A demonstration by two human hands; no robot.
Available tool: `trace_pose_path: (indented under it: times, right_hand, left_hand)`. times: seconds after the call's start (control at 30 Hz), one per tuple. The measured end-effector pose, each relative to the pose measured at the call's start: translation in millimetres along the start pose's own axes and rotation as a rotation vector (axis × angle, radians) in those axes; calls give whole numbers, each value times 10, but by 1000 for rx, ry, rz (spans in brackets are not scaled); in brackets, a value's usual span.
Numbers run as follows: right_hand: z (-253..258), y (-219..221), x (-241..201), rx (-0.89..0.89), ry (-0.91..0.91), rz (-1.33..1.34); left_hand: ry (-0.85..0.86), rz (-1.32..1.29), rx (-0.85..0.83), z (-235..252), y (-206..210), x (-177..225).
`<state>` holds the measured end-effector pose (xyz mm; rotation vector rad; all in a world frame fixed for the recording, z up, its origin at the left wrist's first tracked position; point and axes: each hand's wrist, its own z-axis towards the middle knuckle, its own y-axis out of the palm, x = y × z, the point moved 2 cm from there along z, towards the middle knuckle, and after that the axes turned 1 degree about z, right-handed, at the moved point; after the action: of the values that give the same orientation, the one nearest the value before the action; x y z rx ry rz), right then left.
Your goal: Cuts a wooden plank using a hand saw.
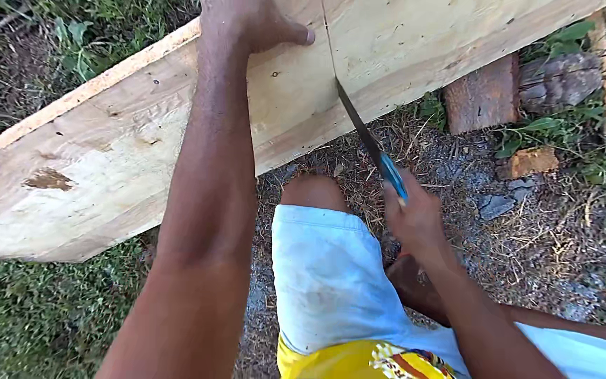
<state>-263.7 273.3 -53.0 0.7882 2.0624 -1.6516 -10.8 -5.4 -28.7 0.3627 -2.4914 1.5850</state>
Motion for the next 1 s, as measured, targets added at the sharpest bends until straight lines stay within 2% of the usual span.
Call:
trace_pose_path:
  times: [0.07,0.13,0.2,0.37,0.43,0.47,0.5,0.53,0.57,0.6,0.63,0.7,0.73,0.8,0.87,0.93,1.0]
  right_hand:
    - [623,391,-74,-10,23,30]
    - [761,440,-118,8,19,62]
    - [457,153,-81,-21,23,67]
    - [-817,-458,147,26,44,-23]
    - [-884,-466,152,45,16,-53]
    - [-676,-356,135,37,2,-62]
    - [-327,-163,112,20,-10,-44]
    - [75,90,111,-7,-3,-6]
    - [431,389,168,2,-13,26]
    - [692,661,249,45,-36,65]
    - [867,869,329,105,-81,118]
    - [927,1020,493,164,-156,197]
    - [910,1040,520,174,-165,225]
    - [817,983,536,140,-147,243]
    - [789,777,379,79,-115,222]
    - [613,412,131,27,-69,165]
    - [226,12,39,-27,2,102]
  left_hand:
    - [-32,-16,0,-133,111,-31]
    - [-35,20,-5,-171,22,3]
    - [-6,68,21,-127,38,49]
    - [2,79,44,-46,-15,18]
    - [-21,36,10,-57,1,45]
    - [-9,23,-14,39,28,20]
    - [60,36,-38,267,100,-96]
    - [212,78,-16,633,276,-357]
    - [501,71,185,1103,690,-750]
    - [764,-53,369,1477,1021,-992]
    - [624,-21,276,1445,865,-914]
    - [124,26,-29,591,325,-339]
    - [17,2,-52,248,109,-93]
    - [-12,31,-23,-95,41,85]
    - [7,71,26,-118,-8,83]
    - [9,85,53,-93,-5,43]
    - [32,91,63,-107,24,54]
